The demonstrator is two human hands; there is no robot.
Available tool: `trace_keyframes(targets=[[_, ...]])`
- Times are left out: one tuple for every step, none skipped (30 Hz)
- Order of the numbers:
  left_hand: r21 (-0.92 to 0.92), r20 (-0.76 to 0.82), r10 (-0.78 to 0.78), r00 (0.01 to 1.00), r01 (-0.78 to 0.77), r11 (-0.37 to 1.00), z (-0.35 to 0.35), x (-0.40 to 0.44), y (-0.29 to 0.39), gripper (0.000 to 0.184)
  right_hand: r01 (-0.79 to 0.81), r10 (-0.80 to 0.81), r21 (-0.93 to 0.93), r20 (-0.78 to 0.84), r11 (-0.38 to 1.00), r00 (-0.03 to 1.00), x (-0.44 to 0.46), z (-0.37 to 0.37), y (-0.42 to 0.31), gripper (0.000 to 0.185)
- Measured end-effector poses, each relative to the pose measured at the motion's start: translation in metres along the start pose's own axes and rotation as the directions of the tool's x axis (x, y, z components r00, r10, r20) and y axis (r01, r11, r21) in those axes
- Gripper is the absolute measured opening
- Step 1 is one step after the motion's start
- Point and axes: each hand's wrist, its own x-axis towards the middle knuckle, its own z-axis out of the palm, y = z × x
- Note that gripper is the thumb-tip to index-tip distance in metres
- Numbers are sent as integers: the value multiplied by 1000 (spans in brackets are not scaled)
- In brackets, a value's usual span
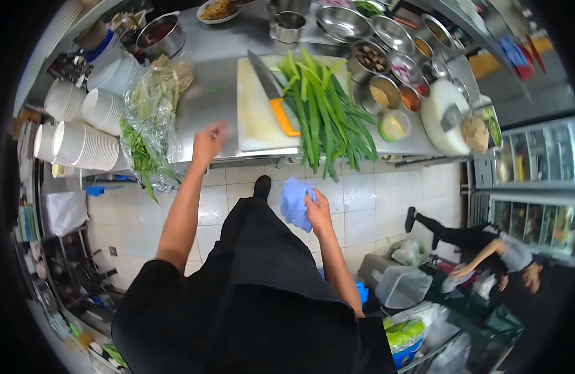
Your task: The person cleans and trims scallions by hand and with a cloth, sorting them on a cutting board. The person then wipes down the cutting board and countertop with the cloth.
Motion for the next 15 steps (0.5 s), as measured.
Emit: trace_keyframes(targets=[[14, -89, -52, 995, 54, 998, 3, 37, -20, 25, -7, 15, -96, 87, 995, 996, 5, 9, -6, 17], [28, -172, -95, 980, 101, 995, 6, 74, -38, 23, -4, 36, -183, 168, 983, 985, 10, 19, -12, 17], [185, -277, 48, 960, 4, 983, 13, 110, -59, 19, 9, 57, -261, 242, 965, 969, 17, 28, -17, 18], [345, -349, 204, 915, -77, 935, 19, 135, -75, 16, 20, 81, -333, 287, 943, 955, 23, 34, -20, 18], [334, -341, 194, 920, -74, 940, 19, 147, -79, 16, 9, 91, -342, 274, 940, 957, 26, 44, -32, 18], [400, -248, 145, 958, -35, 916, 19, 159, -80, 14, -7, 123, -362, 298, 932, 947, 27, 51, -45, 19], [471, -146, 102, 984, -22, 882, 21, 172, -80, 12, -22, 148, -372, 312, 928, 938, 28, 56, -54, 20], [551, -97, 125, 987, -52, 833, 28, 179, -97, 14, -39, 152, -345, 306, 938, 940, 33, 54, -51, 22], [620, -32, 172, 985, -116, 776, 35, 187, -114, 17, -47, 128, -311, 245, 949, 961, 34, 51, -55, 22], [680, 84, 70, 994, -109, 725, 33, 187, -106, 18, 54, 73, -422, 279, 905, 958, 36, 46, -59, 25], [602, 166, 151, 974, -221, 768, 32, 179, -108, 19, 131, 23, -524, 277, 842, 961, 34, 37, -62, 28], [405, 111, 265, 958, -287, 868, 28, 170, -115, 21, 189, -38, -593, 256, 783, 966, 35, 29, -61, 37], [204, 191, 96, 977, -135, 970, 18, 158, -80, 23, 190, -52, -603, 238, 775, 970, 32, 20, -71, 39], [150, 101, 171, 980, -185, 971, 28, 155, -93, 18, 186, -53, -614, 229, 767, 972, 28, 11, -78, 42], [-28, 135, 146, 980, -144, 989, 33, 148, -97, 14, 211, -142, -562, 164, 800, 976, 24, 5, -75, 52]])
